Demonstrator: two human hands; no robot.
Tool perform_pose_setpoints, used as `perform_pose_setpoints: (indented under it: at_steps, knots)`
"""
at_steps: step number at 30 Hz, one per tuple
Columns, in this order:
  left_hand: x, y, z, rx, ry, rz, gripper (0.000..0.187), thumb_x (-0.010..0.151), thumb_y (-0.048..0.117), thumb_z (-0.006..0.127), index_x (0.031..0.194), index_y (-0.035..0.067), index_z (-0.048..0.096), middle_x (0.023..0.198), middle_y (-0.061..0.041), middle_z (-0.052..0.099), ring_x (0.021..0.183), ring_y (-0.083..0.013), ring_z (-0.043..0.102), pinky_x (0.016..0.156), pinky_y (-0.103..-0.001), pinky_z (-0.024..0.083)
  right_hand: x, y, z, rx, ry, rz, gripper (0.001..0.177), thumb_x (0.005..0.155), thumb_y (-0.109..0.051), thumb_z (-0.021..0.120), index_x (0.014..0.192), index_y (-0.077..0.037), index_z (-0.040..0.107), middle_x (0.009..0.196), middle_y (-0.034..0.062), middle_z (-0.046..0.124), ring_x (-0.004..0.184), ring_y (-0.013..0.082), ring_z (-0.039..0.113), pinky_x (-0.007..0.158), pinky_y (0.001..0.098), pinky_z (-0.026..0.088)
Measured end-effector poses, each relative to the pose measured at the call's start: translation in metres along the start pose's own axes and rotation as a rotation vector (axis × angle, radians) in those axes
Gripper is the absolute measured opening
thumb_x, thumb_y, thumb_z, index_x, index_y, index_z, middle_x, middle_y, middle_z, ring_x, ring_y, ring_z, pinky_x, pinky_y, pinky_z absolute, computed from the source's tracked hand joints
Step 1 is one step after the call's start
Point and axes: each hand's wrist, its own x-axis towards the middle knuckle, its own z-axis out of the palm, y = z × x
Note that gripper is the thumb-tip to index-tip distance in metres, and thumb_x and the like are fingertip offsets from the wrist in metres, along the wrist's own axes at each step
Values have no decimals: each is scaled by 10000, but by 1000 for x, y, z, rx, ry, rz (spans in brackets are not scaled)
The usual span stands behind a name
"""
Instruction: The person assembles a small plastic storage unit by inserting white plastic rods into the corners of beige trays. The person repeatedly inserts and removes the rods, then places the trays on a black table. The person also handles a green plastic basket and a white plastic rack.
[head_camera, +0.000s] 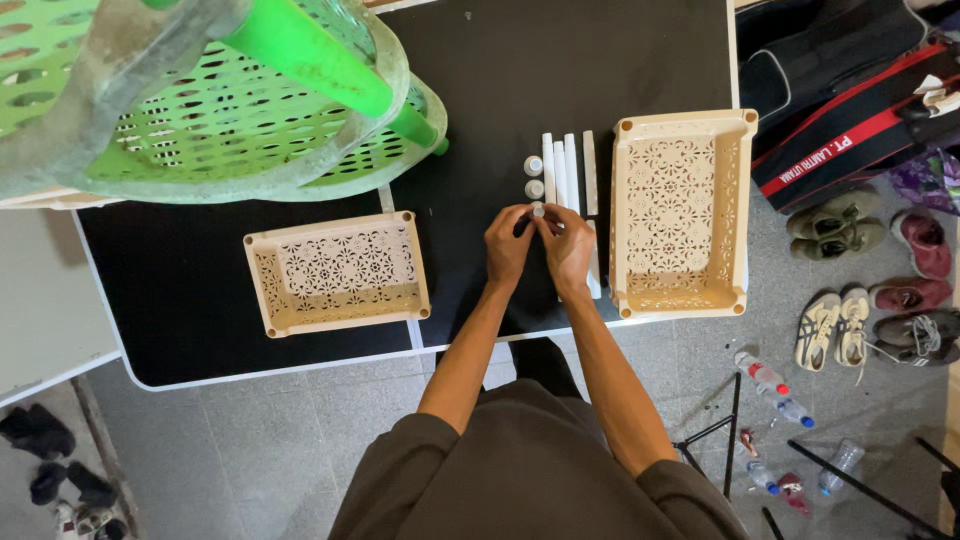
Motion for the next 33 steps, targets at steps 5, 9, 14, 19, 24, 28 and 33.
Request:
perform_pose_setpoints:
  at_steps: [5,9,14,19,24,28,33]
  knots:
    - [0,-3,2,-24,-11,-44,284,834,-15,790,1103,23,706,1080,-120,729,962,-270,747,834,-349,606,-4,-6,-4,2,24,-34,299,849,58,800,1136,71,717,1041,184,741,936,240,761,817,315,654]
    - [-1,2,-3,5,15,-12,300,820,-1,813,1098,21,703,1081,-119,717,958,-270,733,820,-346,600,-11,-10,-13,-39,58,-88,318,846,77,779,1155,66,710,1049,187,723,931,242,750,820,312,664]
    - [-8,32,-25,69,33,72,271,865,35,798,1116,54,698,1076,-100,705,945,-260,704,782,-343,583,-24,-24,-23,-69,32,-90,214,892,9,790,1095,38,730,990,171,737,872,223,758,743,302,637]
    - [-18,62,-72,58,42,178,225,902,47,757,1117,85,702,1063,-68,700,895,-235,672,757,-326,573,-47,-48,-19,-105,28,-124,176,916,-68,796,1062,20,752,951,156,757,820,227,745,714,328,594]
    - [-31,55,-158,120,128,120,191,919,50,735,1104,98,725,1038,-45,723,803,-201,659,704,-330,554,-63,-76,11,-77,-7,-206,166,927,-110,801,1046,-1,758,934,146,761,806,224,740,746,332,584]
    - [-51,28,-250,235,265,124,184,941,64,705,1122,93,726,1019,-65,693,864,-235,669,804,-368,566,-74,-101,51,-83,-107,-344,150,924,-103,792,1038,-9,763,940,150,749,810,230,740,750,329,583]
    - [-73,-23,-360,330,435,103,178,919,30,674,1095,53,689,1104,-116,686,1008,-321,666,861,-401,562,-94,-125,119,-82,-255,-488,192,871,-70,790,1047,-2,752,934,159,736,772,259,723,729,353,577]
